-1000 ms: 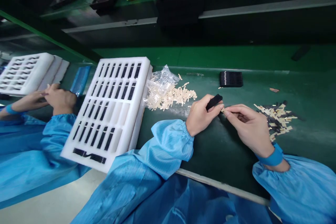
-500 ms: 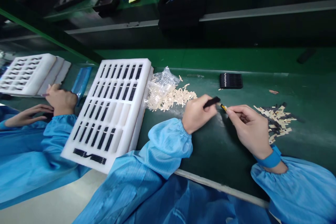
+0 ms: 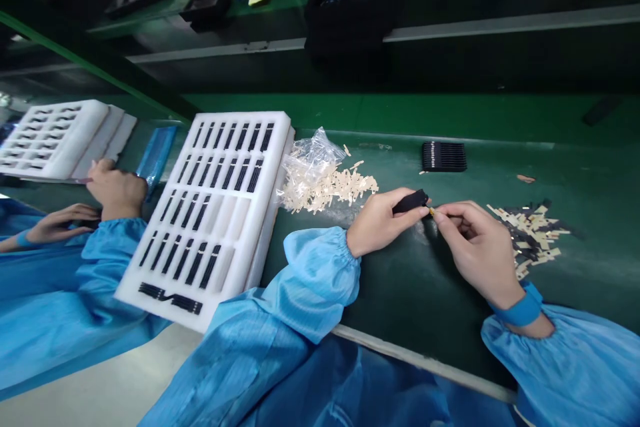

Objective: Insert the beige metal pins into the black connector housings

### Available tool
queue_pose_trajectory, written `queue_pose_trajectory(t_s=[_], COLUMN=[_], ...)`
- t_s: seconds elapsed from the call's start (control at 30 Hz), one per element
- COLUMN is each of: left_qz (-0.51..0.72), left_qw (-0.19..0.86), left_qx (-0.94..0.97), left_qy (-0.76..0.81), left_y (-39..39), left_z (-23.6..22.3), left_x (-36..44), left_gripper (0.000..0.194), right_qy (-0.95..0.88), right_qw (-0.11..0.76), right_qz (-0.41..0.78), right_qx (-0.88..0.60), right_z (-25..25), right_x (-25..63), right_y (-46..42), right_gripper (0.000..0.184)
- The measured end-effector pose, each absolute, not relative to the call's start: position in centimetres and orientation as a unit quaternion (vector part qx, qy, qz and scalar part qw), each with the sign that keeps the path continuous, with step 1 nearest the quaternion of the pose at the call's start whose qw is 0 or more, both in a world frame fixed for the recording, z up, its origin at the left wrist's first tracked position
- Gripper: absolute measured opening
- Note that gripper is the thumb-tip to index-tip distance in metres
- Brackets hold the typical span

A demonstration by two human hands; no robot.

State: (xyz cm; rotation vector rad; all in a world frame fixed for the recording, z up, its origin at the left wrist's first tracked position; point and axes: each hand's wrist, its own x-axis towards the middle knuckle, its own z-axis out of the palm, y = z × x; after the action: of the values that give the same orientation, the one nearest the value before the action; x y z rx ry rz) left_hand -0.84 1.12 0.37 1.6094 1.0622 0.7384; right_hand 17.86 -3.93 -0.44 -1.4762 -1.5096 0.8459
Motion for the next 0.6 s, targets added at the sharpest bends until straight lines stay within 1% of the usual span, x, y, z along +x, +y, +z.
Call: queue_pose_trajectory(t_s=[0.1,0.2,0.27,0.33,0.43,0.53,0.6], left_qz=[0.296,0.298,0.299,0.3,0.295,0.282,0.282], left_qw=[0.519,0.495,0.467,0.438,0.411,0.421,0.452], left_qx=[0.65,0.65,0.669,0.692,0.714,0.711,0.697], left_qy=[0.471,0.494,0.495,0.489,0.484,0.487,0.481], left_y=[1.1,1.0,0.8,0.5,0.0,-0.1,0.1], left_z=[0.0,-0.1,-0.1,0.0,0.0,0.1,0.1], left_x=[-0.8,-1.0,-0.9,-0.8,-0.5,-0.4,-0.4], left_gripper=[0.025,0.023,0.021,0.018,0.014,0.012,0.014], right_qy=[-0.617,-0.62,-0.634,-0.649,-0.656,-0.655,-0.639], right_qw=[0.419,0.428,0.42,0.405,0.398,0.392,0.396], right_qz=[0.298,0.231,0.236,0.262,0.265,0.264,0.271], right_qx=[-0.596,-0.616,-0.605,-0.588,-0.584,-0.589,-0.601], right_z=[-0.3,-0.2,-0.2,-0.3,-0.6,-1.1,-1.3], right_x=[17.8,17.7,17.6,17.5,17.5,17.6,17.6], right_y=[-4.0,-4.2,-4.4,-4.5,-4.6,-4.5,-4.4], right_gripper=[0.01,0.012,0.009,0.01,0.01,0.012,0.013])
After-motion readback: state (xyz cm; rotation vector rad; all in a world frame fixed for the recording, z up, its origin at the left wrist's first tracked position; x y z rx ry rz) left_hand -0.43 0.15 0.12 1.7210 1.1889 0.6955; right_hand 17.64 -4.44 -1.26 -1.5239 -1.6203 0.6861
